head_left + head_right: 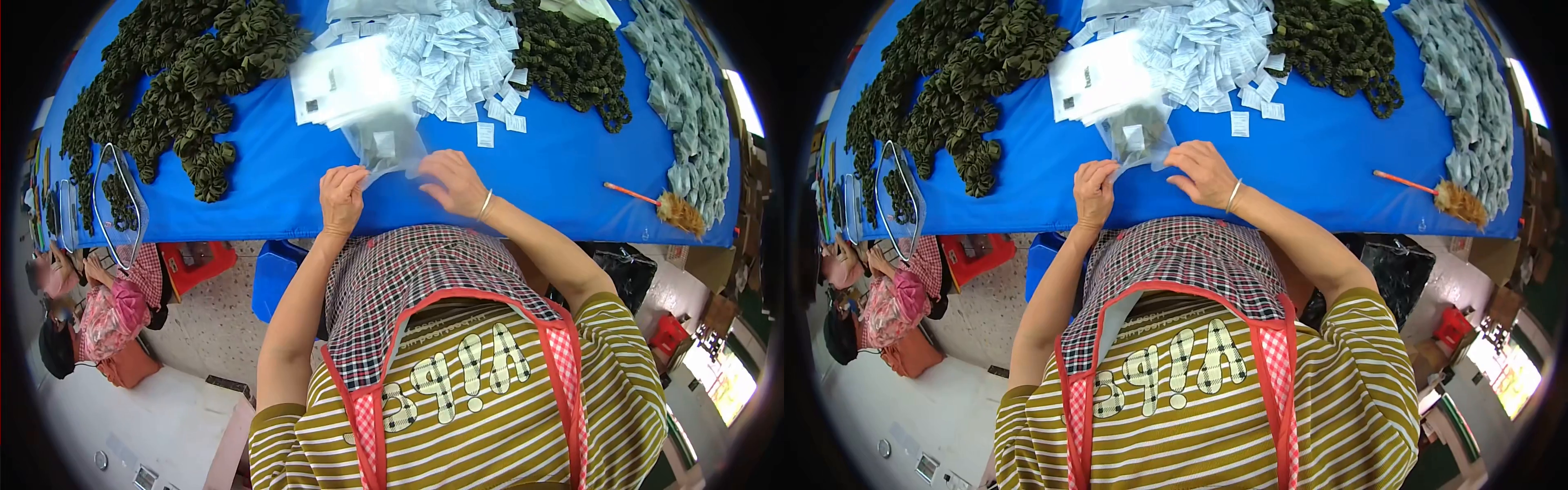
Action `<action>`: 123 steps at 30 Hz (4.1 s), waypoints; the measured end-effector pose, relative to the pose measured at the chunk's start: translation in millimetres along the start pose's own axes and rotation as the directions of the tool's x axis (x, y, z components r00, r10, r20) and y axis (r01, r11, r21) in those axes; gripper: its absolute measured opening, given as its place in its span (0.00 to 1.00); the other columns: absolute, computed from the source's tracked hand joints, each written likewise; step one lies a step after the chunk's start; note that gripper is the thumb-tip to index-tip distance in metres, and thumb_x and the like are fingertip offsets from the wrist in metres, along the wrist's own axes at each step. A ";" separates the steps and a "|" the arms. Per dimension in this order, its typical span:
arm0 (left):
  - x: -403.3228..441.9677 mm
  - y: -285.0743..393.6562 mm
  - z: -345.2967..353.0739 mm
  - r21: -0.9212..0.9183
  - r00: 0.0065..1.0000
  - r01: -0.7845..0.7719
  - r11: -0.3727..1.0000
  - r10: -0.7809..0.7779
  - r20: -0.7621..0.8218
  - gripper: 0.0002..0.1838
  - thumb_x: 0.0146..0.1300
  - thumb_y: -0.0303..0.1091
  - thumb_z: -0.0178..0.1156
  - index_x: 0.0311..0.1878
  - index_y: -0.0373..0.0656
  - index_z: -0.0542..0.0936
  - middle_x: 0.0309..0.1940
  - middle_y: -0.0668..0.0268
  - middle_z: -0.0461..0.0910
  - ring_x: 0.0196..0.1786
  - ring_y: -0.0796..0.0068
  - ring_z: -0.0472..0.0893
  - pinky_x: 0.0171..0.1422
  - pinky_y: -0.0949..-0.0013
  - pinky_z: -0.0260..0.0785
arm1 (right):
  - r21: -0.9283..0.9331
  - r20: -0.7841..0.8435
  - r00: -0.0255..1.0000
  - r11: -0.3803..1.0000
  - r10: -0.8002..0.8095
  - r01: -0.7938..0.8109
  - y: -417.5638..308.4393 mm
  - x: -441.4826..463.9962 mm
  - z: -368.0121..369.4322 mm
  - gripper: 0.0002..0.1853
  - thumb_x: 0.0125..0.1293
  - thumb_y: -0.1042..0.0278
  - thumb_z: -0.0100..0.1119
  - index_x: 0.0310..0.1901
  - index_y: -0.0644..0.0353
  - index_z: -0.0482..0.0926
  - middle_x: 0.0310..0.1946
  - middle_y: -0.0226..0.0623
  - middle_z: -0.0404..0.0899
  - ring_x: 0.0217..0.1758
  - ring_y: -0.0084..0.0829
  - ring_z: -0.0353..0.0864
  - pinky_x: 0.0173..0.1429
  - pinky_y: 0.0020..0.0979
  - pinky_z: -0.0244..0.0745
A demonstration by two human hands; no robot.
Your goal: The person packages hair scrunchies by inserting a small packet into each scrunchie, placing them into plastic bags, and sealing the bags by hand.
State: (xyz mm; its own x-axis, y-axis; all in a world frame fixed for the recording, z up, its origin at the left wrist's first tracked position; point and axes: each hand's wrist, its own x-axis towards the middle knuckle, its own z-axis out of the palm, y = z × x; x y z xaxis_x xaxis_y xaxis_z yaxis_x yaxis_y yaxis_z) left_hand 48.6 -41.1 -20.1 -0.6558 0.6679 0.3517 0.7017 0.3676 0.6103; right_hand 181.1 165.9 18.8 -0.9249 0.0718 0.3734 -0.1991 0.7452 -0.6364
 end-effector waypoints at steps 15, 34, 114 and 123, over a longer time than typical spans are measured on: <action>-4.0 -3.2 -2.8 -0.103 0.978 0.206 0.973 -0.208 -0.007 0.04 0.59 0.32 0.59 0.32 0.43 0.79 0.31 0.64 0.81 0.38 0.63 0.77 0.43 0.63 0.66 | 0.427 -0.042 0.875 0.800 0.483 -0.421 0.7 38.1 29.1 0.04 0.66 0.72 0.50 0.35 0.60 0.67 0.24 0.38 0.77 0.26 0.35 0.80 0.31 0.32 0.73; 9.7 20.0 16.5 0.292 0.834 0.522 0.801 -0.552 0.022 0.17 0.61 0.41 0.51 0.20 0.41 0.76 0.20 0.57 0.78 0.30 0.52 0.76 0.36 0.50 0.61 | -0.132 -0.168 0.624 0.610 0.763 -0.781 -4.5 45.5 48.1 0.15 0.67 0.63 0.46 0.54 0.48 0.66 0.46 0.44 0.76 0.50 0.47 0.74 0.46 0.49 0.68; 71.6 -94.2 -134.9 0.589 0.952 0.203 0.782 -0.017 -0.306 0.14 0.50 0.31 0.63 0.41 0.42 0.76 0.46 0.55 0.75 0.47 0.52 0.74 0.50 0.54 0.65 | 0.661 0.038 0.641 0.462 0.767 -0.592 5.4 46.6 -55.3 0.06 0.66 0.70 0.51 0.42 0.62 0.73 0.30 0.29 0.75 0.28 0.16 0.72 0.27 0.21 0.68; 43.1 71.3 -24.8 -0.684 0.580 0.728 -0.056 -0.484 0.656 0.18 0.68 0.40 0.49 0.54 0.37 0.69 0.44 0.65 0.75 0.45 0.80 0.74 0.49 0.74 0.68 | 0.370 -0.083 0.874 0.829 0.479 -0.420 -51.7 68.5 10.8 0.08 0.62 0.71 0.54 0.42 0.61 0.77 0.32 0.35 0.76 0.37 0.35 0.76 0.41 0.30 0.70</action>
State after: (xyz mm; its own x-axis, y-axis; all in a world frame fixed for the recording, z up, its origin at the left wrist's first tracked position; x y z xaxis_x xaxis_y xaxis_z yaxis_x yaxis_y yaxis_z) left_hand 63.4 -2.1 56.1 -0.5368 0.6339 -0.5569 -0.7066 0.0229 0.7072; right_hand 124.5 125.1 70.1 -0.8764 0.4753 0.0776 0.1032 0.3427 -0.9338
